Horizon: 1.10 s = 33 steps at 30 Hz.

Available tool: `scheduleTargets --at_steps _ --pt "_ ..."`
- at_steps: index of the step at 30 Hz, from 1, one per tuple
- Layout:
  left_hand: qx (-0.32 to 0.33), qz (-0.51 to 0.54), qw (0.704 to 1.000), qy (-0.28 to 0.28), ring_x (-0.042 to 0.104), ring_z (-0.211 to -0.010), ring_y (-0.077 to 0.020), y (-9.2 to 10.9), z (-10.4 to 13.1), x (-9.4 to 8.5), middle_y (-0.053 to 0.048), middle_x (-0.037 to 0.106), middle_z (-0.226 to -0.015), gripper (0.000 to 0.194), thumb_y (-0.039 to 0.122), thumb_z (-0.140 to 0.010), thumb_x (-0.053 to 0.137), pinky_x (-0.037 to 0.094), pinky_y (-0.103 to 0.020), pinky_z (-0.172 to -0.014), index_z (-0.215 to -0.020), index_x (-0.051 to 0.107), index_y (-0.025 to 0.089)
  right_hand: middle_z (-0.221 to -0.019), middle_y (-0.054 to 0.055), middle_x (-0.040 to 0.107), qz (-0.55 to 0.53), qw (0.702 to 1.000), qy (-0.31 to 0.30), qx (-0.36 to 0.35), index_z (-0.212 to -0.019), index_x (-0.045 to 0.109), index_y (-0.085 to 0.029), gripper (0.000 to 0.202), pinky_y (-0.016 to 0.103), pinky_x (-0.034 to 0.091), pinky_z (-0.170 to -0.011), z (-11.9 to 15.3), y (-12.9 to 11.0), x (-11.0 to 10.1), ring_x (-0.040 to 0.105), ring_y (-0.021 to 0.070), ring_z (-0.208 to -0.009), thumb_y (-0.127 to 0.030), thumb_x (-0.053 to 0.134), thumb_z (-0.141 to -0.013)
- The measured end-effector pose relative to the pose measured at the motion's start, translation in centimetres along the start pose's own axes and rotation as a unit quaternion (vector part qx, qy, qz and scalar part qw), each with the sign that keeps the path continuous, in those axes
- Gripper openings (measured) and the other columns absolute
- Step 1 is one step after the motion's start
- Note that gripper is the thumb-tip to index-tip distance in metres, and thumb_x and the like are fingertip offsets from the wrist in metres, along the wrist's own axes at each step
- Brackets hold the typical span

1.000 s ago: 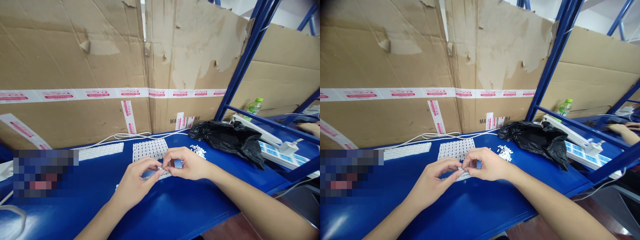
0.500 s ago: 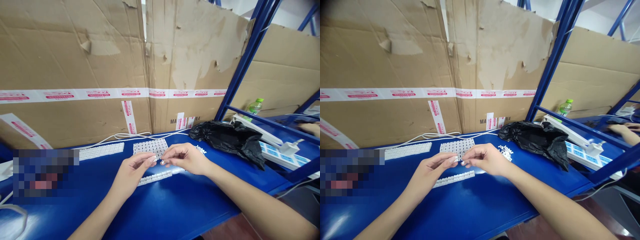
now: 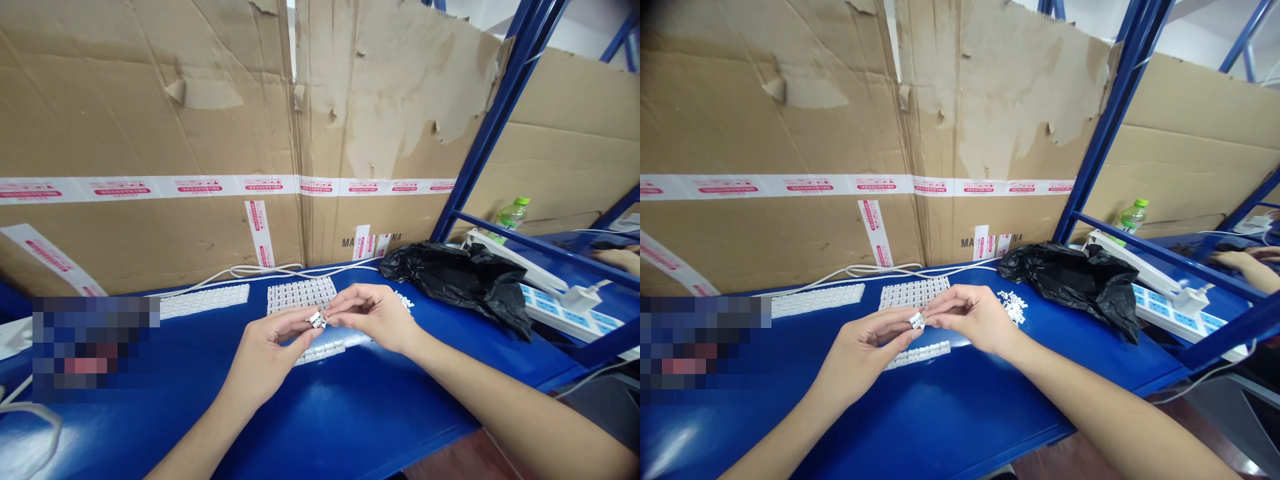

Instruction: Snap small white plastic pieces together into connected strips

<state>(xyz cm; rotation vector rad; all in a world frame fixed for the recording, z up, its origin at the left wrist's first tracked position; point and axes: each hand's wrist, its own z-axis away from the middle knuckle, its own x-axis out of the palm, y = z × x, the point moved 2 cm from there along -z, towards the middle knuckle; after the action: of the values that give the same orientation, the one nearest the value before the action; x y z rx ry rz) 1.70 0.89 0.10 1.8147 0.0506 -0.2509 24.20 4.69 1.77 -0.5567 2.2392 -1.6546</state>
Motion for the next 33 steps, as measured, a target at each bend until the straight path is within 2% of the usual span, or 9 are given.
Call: scheduleTargets --at_steps 4,9,14,20,24,27,33 --pt "0.018 -0.051 0.998 -0.01 0.086 -0.1 -0.0314 0.1 0.1 0.0 -0.006 0.087 -0.114 0.026 0.033 -0.088 0.089 0.072 -0.04 -0.088 -0.113 0.087 0.028 -0.098 0.007 0.088 0.026 1.0 0.009 0.015 -0.1 0.077 -0.02 0.032 0.035 0.07 -0.084 0.0 0.3 0.0 0.087 0.0248 -0.094 -0.035 0.097 -0.08" --pt "0.065 -0.097 0.993 0.015 0.085 -0.09 -0.0252 0.2 0.2 -0.1 -0.004 0.086 -0.106 0.02 0.029 -0.086 0.089 0.07 -0.035 -0.084 -0.105 0.085 0.028 -0.097 0.007 0.088 0.041 0.999 0.005 0.018 -0.099 0.075 -0.02 0.031 0.032 0.068 -0.082 0.0 0.4 0.0 0.086 0.0237 -0.095 -0.032 0.097 -0.08" --pt "0.109 -0.097 0.989 0.017 0.084 -0.085 -0.0209 0.2 0.2 0.0 -0.001 0.085 -0.102 0.018 0.023 -0.087 0.085 0.071 -0.03 -0.078 -0.105 0.083 0.028 -0.096 0.006 0.087 0.025 0.999 -0.002 0.024 -0.097 0.074 -0.019 0.032 0.029 0.066 -0.079 0.0 0.4 0.1 0.086 0.0219 -0.092 -0.031 0.098 -0.079" --pt "0.152 -0.11 0.982 0.02 0.084 -0.085 -0.0194 0.2 0.4 -0.1 -0.002 0.084 -0.104 0.019 0.019 -0.088 0.084 0.072 -0.029 -0.08 -0.105 0.083 0.026 -0.093 0.005 0.086 0.019 0.999 -0.005 0.048 -0.095 0.074 -0.019 0.033 0.028 0.064 -0.078 0.0 0.5 0.2 0.085 0.0203 -0.089 -0.029 0.099 -0.076" --pt "0.152 -0.088 0.984 0.0 0.085 -0.089 -0.0187 0.2 0.5 0.1 -0.001 0.084 -0.106 0.019 0.02 -0.089 0.085 0.072 -0.029 -0.088 -0.107 0.084 0.027 -0.092 0.004 0.084 0.013 0.998 -0.003 0.062 -0.096 0.073 -0.02 0.036 0.028 0.063 -0.076 -0.1 0.6 0.1 0.081 0.0176 -0.084 -0.029 0.1 -0.074" --pt "0.15 -0.081 0.985 -0.008 0.085 -0.089 -0.0186 0.2 0.3 0.2 0.0 0.084 -0.105 0.019 0.019 -0.089 0.086 0.072 -0.029 -0.086 -0.106 0.083 0.027 -0.089 0.001 0.081 0.018 0.998 0.001 0.062 -0.097 0.072 -0.019 0.039 0.026 0.06 -0.073 -0.3 0.5 0.2 0.075 0.0138 -0.076 -0.029 0.102 -0.073" --pt "0.216 -0.143 0.966 0.0 0.077 -0.088 -0.0186 0.7 0.4 0.2 0.0 0.082 -0.099 0.017 0.018 -0.087 0.087 0.065 -0.03 -0.082 -0.099 0.08 0.027 -0.081 0.0 0.078 -0.066 0.988 -0.078 0.12 -0.103 0.074 -0.016 0.041 0.025 0.059 -0.068 -0.2 0.9 1.2 0.07 0.0111 -0.066 -0.036 0.099 -0.078"
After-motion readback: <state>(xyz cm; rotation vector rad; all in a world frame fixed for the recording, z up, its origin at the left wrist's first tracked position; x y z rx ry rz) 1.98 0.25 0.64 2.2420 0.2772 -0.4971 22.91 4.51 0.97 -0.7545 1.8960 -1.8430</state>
